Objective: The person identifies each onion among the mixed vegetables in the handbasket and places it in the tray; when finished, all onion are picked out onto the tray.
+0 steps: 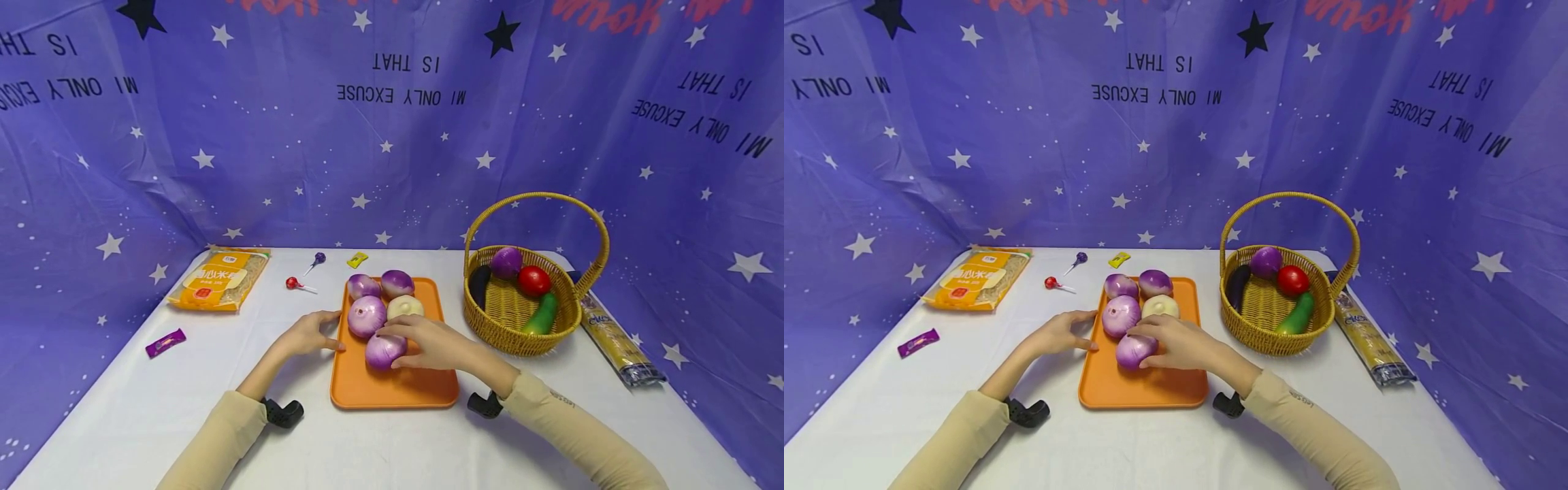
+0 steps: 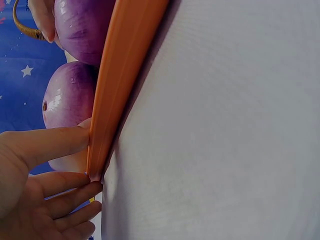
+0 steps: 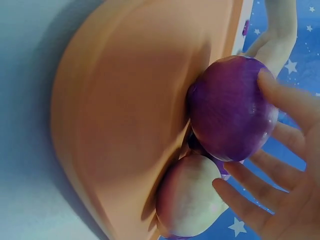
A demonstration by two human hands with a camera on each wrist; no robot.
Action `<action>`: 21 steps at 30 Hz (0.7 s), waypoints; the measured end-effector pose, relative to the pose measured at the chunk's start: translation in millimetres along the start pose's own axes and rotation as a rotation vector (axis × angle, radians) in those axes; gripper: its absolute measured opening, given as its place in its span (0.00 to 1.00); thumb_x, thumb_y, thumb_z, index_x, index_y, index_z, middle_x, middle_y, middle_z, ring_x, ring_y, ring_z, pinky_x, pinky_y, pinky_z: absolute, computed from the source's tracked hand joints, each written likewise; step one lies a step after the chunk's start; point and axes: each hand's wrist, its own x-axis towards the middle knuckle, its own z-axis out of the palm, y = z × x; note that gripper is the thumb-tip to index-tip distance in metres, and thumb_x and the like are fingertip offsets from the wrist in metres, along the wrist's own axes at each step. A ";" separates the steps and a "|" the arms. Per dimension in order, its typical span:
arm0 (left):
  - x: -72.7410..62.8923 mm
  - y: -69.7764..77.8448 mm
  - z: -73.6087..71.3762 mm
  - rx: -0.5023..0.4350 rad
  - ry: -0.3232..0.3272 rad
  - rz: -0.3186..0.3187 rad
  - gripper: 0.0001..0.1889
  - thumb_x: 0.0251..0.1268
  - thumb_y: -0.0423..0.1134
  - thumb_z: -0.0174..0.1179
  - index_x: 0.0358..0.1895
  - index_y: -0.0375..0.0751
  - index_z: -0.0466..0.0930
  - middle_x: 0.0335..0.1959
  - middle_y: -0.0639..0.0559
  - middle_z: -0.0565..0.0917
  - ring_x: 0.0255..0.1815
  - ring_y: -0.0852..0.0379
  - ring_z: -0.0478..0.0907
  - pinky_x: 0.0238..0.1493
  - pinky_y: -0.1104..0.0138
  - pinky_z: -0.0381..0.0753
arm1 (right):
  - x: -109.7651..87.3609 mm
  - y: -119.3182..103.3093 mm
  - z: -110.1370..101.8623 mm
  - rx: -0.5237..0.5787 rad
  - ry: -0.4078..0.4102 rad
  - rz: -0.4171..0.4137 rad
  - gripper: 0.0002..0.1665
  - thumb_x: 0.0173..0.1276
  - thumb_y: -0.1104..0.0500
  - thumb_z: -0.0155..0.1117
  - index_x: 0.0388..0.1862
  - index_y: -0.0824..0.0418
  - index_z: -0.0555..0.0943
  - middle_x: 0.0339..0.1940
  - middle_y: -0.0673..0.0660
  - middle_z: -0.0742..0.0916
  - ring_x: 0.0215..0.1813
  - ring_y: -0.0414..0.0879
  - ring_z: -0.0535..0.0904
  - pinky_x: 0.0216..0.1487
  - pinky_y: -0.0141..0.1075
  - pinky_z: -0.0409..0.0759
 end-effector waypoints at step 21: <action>1.8 -3.3 0.2 -0.006 -0.008 -0.015 0.41 0.48 0.42 0.74 0.65 0.26 0.68 0.64 0.33 0.72 0.68 0.35 0.63 0.69 0.45 0.58 | 1.7 -1.8 -3.8 0.007 0.008 0.012 0.34 0.63 0.43 0.68 0.66 0.51 0.74 0.65 0.51 0.76 0.68 0.46 0.67 0.64 0.44 0.73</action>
